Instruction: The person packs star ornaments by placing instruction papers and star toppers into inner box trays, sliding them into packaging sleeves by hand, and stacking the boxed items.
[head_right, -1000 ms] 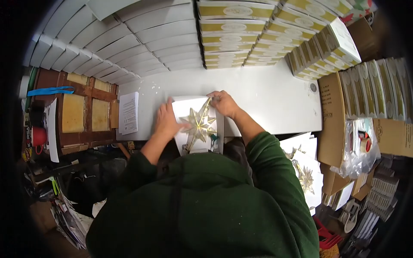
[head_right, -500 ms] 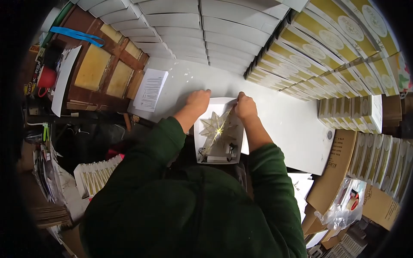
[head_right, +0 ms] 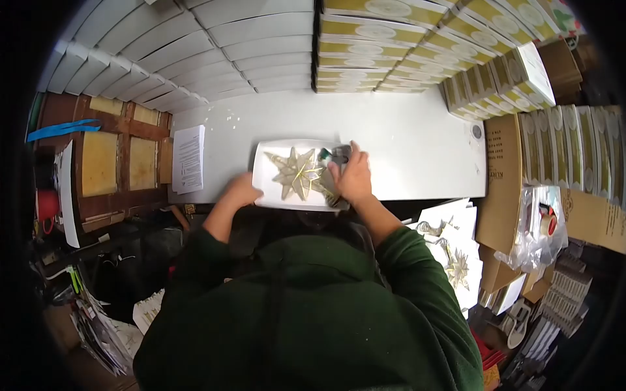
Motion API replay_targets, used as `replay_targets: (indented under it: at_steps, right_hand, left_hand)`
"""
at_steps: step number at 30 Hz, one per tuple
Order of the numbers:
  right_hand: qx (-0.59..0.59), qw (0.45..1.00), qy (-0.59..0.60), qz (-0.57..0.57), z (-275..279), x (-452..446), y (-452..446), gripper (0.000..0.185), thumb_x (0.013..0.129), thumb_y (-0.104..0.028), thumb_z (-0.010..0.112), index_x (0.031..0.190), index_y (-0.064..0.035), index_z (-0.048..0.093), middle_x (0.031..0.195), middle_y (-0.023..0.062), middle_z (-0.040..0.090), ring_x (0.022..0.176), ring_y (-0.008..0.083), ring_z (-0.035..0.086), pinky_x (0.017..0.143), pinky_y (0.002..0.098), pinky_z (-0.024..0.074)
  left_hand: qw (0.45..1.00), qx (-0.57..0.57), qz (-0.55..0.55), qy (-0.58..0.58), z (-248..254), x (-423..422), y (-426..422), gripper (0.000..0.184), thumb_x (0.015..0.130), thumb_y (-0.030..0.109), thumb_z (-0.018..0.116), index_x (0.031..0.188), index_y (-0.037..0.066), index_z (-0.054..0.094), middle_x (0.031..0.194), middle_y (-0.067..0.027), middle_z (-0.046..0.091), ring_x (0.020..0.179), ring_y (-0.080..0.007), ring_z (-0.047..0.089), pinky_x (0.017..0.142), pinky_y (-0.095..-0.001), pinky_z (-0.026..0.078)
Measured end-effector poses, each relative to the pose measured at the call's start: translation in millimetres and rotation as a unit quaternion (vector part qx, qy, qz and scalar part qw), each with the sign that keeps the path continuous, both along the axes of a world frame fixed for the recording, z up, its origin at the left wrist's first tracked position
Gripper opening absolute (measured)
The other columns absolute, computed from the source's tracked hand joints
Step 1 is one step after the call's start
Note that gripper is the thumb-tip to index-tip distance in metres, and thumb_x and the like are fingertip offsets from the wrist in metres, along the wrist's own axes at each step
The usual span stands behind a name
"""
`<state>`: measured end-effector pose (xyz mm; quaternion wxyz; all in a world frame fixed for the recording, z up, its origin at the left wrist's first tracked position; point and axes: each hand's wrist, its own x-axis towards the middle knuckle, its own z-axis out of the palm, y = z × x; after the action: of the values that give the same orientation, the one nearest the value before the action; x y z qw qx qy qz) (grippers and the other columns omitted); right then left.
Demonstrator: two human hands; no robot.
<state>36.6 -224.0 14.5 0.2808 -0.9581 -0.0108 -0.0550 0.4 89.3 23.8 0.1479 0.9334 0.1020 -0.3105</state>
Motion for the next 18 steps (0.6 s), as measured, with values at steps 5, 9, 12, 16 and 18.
replay_targets:
  at_steps: [5, 9, 12, 16, 18]
  right_hand:
    - [-0.040, 0.985, 0.136, 0.096, -1.6, -31.4, -4.1, 0.057, 0.093, -0.021, 0.068, 0.144, -0.0063, 0.047, 0.127, 0.0228, 0.051, 0.111, 0.0421, 0.059, 0.092, 0.0470, 0.0534]
    - [-0.145, 0.976, 0.056, 0.154, -12.6, -19.8, -0.3, 0.045, 0.096, -0.022, 0.065, 0.137, -0.0050, 0.055, 0.124, 0.0220, 0.052, 0.105, 0.0395, 0.062, 0.088, 0.0459, 0.0541]
    - [-0.141, 0.972, 0.039, 0.182, -31.9, -2.2, -4.6, 0.036, 0.098, -0.026, 0.064, 0.125, -0.0032, 0.064, 0.118, 0.0208, 0.054, 0.097, 0.0366, 0.063, 0.085, 0.0442, 0.0546]
    - [0.123, 0.990, -0.027, 0.059, -11.8, -24.1, -13.8, 0.034, 0.099, -0.032, 0.063, 0.116, -0.0027, 0.069, 0.113, 0.0191, 0.060, 0.093, 0.0326, 0.064, 0.085, 0.0400, 0.0541]
    - [0.207, 0.977, -0.053, 0.024, -8.9, -21.1, -19.0, 0.035, 0.100, -0.034, 0.063, 0.114, -0.0026, 0.071, 0.111, 0.0185, 0.062, 0.092, 0.0312, 0.064, 0.085, 0.0387, 0.0539]
  left_hand:
    - [0.992, -0.023, -0.048, -0.117, 21.6, -18.8, -43.6, 0.058, 0.094, 0.018, 0.058, 0.149, 0.005, 0.047, 0.146, -0.0247, 0.053, 0.131, -0.0414, 0.055, 0.106, -0.0507, 0.048]
    - [0.935, 0.035, -0.142, -0.323, -4.2, -27.9, -74.4, 0.065, 0.095, 0.021, 0.057, 0.155, 0.003, 0.040, 0.157, -0.0261, 0.040, 0.142, -0.0414, 0.044, 0.112, -0.0533, 0.042]
    - [0.924, 0.049, -0.182, -0.331, -21.7, -42.9, -83.5, 0.069, 0.097, 0.023, 0.057, 0.160, 0.005, 0.035, 0.165, -0.0253, 0.028, 0.150, -0.0424, 0.033, 0.115, -0.0558, 0.037]
    - [0.891, 0.093, -0.223, -0.385, -9.8, -52.7, -75.9, 0.062, 0.096, 0.023, 0.056, 0.155, 0.008, 0.044, 0.156, -0.0206, 0.043, 0.140, -0.0396, 0.045, 0.109, -0.0516, 0.044]
    - [0.878, 0.109, -0.229, -0.405, -9.9, -49.9, -74.2, 0.060, 0.096, 0.023, 0.056, 0.153, 0.009, 0.046, 0.153, -0.0191, 0.048, 0.137, -0.0387, 0.049, 0.107, -0.0502, 0.046]
